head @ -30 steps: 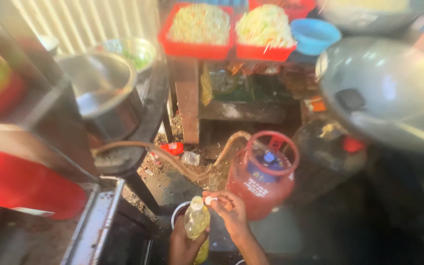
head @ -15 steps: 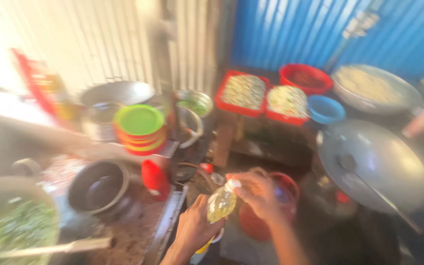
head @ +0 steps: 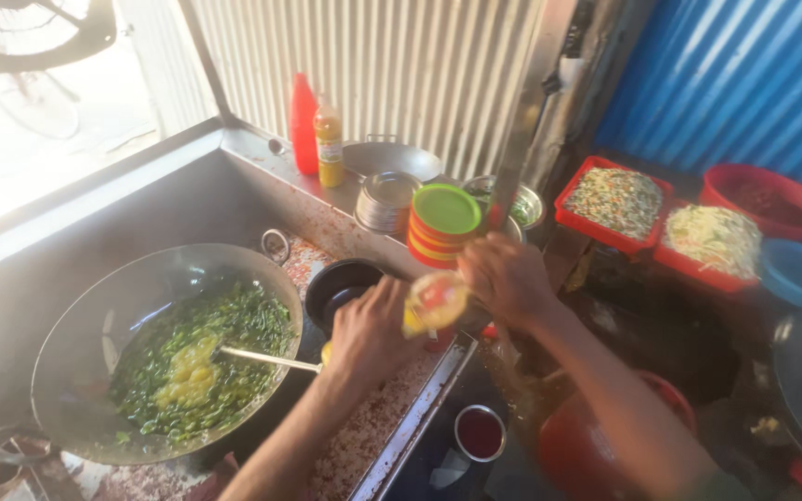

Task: The person stir-fries green vegetables in a large wok using a spatula, adding a scoop of paste from a jar and pouring liquid from a bottle while stirring continuously.

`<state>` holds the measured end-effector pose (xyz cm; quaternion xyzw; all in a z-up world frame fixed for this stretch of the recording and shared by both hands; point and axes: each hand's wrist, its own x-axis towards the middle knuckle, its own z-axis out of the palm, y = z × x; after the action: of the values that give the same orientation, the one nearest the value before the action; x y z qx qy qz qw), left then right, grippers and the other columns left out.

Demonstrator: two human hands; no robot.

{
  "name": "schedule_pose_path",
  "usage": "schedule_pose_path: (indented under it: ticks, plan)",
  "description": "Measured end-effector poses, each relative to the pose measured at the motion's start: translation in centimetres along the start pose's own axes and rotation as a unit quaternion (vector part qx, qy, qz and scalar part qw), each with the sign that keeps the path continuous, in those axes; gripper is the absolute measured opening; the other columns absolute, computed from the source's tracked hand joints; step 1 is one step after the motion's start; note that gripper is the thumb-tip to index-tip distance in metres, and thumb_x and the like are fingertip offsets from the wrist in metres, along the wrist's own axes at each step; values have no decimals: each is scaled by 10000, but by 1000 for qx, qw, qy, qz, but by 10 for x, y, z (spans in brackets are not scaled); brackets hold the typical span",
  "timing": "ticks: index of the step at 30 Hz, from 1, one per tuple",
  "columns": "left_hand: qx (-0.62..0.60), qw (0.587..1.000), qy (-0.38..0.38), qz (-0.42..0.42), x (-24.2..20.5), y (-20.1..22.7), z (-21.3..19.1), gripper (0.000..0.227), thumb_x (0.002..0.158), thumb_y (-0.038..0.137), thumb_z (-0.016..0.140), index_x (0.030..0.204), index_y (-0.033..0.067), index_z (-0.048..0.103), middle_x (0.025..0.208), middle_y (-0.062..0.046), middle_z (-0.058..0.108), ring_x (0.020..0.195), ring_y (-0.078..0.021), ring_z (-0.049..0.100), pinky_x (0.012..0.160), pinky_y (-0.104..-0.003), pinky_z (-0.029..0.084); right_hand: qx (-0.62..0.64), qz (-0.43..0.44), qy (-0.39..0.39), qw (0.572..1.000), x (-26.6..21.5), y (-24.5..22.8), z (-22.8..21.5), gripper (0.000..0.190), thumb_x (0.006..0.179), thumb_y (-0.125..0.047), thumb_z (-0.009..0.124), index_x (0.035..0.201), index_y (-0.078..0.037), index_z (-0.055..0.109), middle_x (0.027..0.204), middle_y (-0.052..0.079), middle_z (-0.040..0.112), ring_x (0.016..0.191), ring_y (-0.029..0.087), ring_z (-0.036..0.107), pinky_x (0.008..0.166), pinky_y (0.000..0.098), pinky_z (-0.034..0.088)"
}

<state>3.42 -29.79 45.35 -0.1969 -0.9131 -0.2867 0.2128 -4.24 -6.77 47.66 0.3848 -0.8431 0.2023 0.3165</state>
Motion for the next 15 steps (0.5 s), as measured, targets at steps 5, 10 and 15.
schedule_pose_path:
  ticks: [5, 10, 15]
  plan:
    - [118, 989, 71, -45, 41, -67, 3, 600, 690, 254, 824, 1208, 72, 580, 1083, -115, 623, 1064, -299, 656, 849, -470, 535, -85, 74, -90, 990, 75, 32, 72, 370, 1056, -351, 552, 795, -122, 679, 678, 127, 642, 646, 358, 659, 627, 523, 504]
    - [125, 974, 170, -79, 111, -135, 16, 600, 761, 301, 827, 1233, 54, 551, 1114, -134, 614, 1076, -342, 645, 856, -497, 529, 82, 140, -45, 986, 168, 51, 113, 377, 947, -483, 626, 988, -114, 694, 645, 137, 671, 619, 332, 704, 597, 502, 525]
    - [19, 975, 141, -173, 207, -192, 24, 765, 769, 407, 850, 1345, 57, 490, 1273, -165, 578, 1158, -386, 589, 919, -532, 502, 55, 28, -36, 997, 255, 112, 170, 351, 986, -447, 614, 1080, -112, 665, 733, 142, 710, 712, 338, 718, 648, 501, 542]
